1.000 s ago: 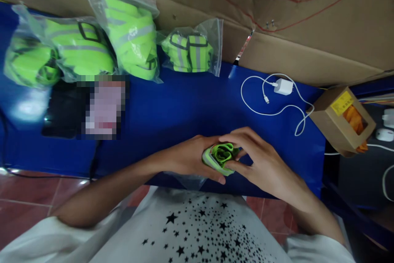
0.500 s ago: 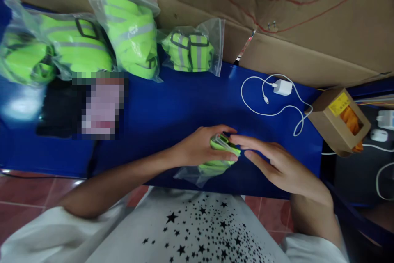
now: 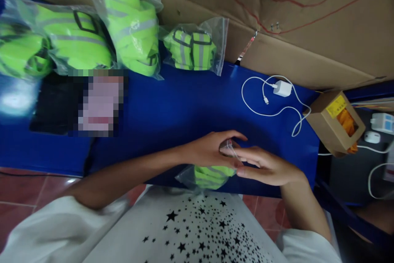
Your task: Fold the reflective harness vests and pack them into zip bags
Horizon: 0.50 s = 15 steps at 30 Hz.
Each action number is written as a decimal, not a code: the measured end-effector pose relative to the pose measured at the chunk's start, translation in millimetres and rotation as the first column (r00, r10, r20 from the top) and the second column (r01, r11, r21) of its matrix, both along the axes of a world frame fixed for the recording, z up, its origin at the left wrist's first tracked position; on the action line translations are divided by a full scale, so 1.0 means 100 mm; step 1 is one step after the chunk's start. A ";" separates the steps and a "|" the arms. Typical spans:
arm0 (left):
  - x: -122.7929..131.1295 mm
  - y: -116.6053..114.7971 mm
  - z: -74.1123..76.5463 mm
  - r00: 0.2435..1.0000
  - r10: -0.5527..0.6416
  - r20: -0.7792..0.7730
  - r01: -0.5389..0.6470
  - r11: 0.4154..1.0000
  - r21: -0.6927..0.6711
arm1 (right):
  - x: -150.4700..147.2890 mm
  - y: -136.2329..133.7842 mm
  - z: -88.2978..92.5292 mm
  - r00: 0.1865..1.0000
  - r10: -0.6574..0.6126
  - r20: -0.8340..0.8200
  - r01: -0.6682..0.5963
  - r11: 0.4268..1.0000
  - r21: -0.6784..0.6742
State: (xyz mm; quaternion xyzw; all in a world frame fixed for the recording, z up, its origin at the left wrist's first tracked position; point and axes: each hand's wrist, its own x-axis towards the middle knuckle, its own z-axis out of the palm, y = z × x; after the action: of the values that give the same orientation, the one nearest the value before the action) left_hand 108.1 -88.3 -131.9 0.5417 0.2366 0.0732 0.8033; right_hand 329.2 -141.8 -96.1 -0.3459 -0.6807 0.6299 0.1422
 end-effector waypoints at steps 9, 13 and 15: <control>-0.32 0.03 0.01 0.987 0.147 -0.068 -0.150 0.987 -0.057 | -0.08 0.05 0.08 0.978 -0.081 0.191 0.068 0.995 0.077; -0.33 -0.10 0.06 0.991 0.127 0.048 -0.122 0.987 -0.100 | -0.16 0.07 0.04 0.979 0.160 0.126 -0.158 0.987 -0.027; -0.33 -0.15 0.05 0.991 0.105 0.080 -0.096 0.990 -0.107 | -0.19 0.06 0.01 0.967 0.232 0.107 -0.227 0.972 -0.057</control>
State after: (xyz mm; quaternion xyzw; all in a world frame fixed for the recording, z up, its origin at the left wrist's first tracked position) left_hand 75.1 -103.5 -126.9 0.4835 0.2324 0.1245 0.8347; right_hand 310.4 -135.7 -94.7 -0.3029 -0.7091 0.6364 0.0218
